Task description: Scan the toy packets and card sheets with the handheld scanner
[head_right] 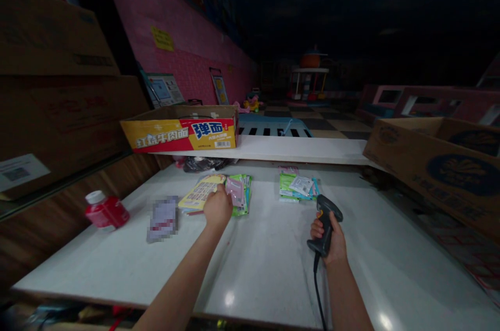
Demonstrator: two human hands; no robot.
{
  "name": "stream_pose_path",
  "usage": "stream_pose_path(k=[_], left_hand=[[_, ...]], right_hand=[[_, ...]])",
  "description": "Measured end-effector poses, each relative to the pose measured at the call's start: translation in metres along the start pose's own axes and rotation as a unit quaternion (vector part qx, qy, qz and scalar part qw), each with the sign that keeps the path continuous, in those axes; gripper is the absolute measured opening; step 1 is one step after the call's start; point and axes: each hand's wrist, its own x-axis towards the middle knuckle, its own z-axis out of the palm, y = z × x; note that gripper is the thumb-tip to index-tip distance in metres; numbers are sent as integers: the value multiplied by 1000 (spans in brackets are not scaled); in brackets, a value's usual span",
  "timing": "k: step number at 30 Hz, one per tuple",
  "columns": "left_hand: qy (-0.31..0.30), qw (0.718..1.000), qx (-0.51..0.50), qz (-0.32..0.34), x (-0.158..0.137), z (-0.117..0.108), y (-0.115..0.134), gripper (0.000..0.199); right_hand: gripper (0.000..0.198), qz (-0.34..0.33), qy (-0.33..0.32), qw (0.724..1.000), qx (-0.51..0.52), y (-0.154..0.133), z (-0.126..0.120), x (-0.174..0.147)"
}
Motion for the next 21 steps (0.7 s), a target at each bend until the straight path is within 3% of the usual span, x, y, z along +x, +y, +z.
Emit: stream_pose_path(k=[4,8,13,16,21], left_hand=[[-11,995,84,62,-4,-3,4,24],[-8,988,67,142,-8,4,-2,27],[-70,948,-4,311,-12,26,-14,66],[-104,940,0,324,-12,37,-20,62],[-107,934,-35,338,-13,39,-24,56]], right_hand=[[28,6,-2,1000,5,-1,0,0],[23,12,-2,1000,10,-2,-1,1],[22,17,-6,1000,-2,-2,-2,1],[23,11,-5,1000,-1,-2,-1,1],[28,9,-6,1000,-3,-2,0,-2]])
